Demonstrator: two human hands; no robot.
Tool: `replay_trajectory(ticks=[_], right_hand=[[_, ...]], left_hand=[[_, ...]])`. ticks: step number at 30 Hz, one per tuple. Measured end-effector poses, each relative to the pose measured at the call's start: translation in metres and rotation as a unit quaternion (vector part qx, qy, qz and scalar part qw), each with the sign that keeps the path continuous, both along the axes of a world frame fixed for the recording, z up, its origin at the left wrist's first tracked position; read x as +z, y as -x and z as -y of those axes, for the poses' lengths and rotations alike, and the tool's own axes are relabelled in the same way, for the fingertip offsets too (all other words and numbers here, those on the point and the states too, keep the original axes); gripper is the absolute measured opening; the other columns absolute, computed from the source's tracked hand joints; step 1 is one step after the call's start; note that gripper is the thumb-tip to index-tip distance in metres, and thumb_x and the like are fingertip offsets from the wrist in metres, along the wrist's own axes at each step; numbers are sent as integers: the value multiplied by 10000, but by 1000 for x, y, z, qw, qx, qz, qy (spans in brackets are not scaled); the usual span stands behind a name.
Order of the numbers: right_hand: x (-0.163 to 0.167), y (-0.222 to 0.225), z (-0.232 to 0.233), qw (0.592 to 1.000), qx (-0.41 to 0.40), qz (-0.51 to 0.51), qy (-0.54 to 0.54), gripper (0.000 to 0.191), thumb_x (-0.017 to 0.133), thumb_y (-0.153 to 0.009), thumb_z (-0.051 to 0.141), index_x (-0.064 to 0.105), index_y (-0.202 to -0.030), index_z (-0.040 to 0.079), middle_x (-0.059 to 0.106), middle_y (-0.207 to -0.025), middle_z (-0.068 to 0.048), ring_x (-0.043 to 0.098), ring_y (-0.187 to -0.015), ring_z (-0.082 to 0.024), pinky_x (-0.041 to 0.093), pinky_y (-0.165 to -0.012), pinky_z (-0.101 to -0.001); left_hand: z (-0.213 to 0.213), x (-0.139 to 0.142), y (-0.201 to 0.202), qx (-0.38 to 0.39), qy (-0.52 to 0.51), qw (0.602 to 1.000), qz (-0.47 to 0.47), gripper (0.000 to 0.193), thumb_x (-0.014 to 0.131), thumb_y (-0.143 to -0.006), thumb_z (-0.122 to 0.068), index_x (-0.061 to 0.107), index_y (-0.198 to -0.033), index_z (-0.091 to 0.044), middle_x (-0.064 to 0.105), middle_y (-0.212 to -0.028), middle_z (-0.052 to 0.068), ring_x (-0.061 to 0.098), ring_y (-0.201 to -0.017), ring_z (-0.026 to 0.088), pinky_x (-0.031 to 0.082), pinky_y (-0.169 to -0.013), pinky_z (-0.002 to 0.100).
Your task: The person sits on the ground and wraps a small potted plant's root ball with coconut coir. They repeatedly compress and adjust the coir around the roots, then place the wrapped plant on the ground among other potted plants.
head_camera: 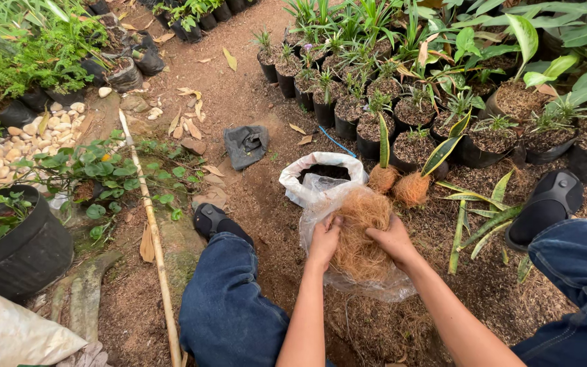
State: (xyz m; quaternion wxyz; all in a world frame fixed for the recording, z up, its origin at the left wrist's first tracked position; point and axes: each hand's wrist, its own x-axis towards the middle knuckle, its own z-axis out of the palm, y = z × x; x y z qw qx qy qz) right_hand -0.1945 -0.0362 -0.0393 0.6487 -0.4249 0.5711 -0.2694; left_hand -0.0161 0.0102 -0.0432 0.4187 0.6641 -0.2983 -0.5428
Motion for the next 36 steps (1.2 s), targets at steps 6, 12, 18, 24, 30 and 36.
replay_trajectory(ticks=[6, 12, 18, 24, 30, 36], right_hand=[[15, 8, 4, 997, -19, 54, -53, 917, 788, -759, 137, 261, -1498, 7, 624, -1273, -248, 719, -1090, -333, 622, -904, -475], [13, 9, 8, 993, -6, 70, 98, 900, 919, -665, 200, 479, -1408, -56, 697, -1278, -205, 718, -1135, -285, 593, -1005, -428], [-13, 32, 35, 989, 37, -61, 129, 979, 847, -830, 494, 350, -1504, -12, 484, -1436, -198, 497, -1296, -308, 428, -1068, -536], [-25, 96, 107, 974, -223, 46, -22, 675, 444, -978, 667, 627, -1289, 96, 729, -1107, -124, 694, -1016, -199, 529, -832, -368], [-56, 135, 185, 941, -272, -194, 53, 379, 711, -961, 202, 639, -1289, 28, 695, -1163, -170, 695, -982, -282, 533, -871, -404], [-87, 158, 282, 941, -221, -187, 174, 672, 769, -798, 129, 536, -1422, 37, 636, -1350, -136, 617, -1233, -275, 478, -1040, -392]], left_hand=[[0, 7, -18, 4, 35, 988, -149, 881, 752, -741, -621, 542, -1494, -214, 530, -1532, 57, 455, -1443, 291, 352, -1169, 572], [6, -17, -7, -84, 12, 995, -54, 921, 932, -598, -293, 545, -1401, -59, 647, -1383, 206, 618, -1269, 340, 508, -1055, 521], [25, -30, 2, -66, -32, 997, -16, 929, 906, -689, -261, 500, -1472, 29, 676, -1392, 225, 677, -1245, 329, 560, -1040, 465], [49, -20, 22, -16, -164, 986, 13, 1304, 940, -625, -366, 136, -1627, -139, 269, -1652, 163, 301, -1515, 345, 246, -1200, 642], [79, -50, 41, 29, -75, 984, -160, 1216, 910, -580, -319, 268, -1592, -113, 478, -1565, 181, 456, -1466, 362, 279, -1124, 685], [127, -75, 72, 108, -116, 957, -242, 1072, 827, -649, -218, 296, -1580, -185, 500, -1512, 136, 476, -1384, 353, 399, -1109, 605]])
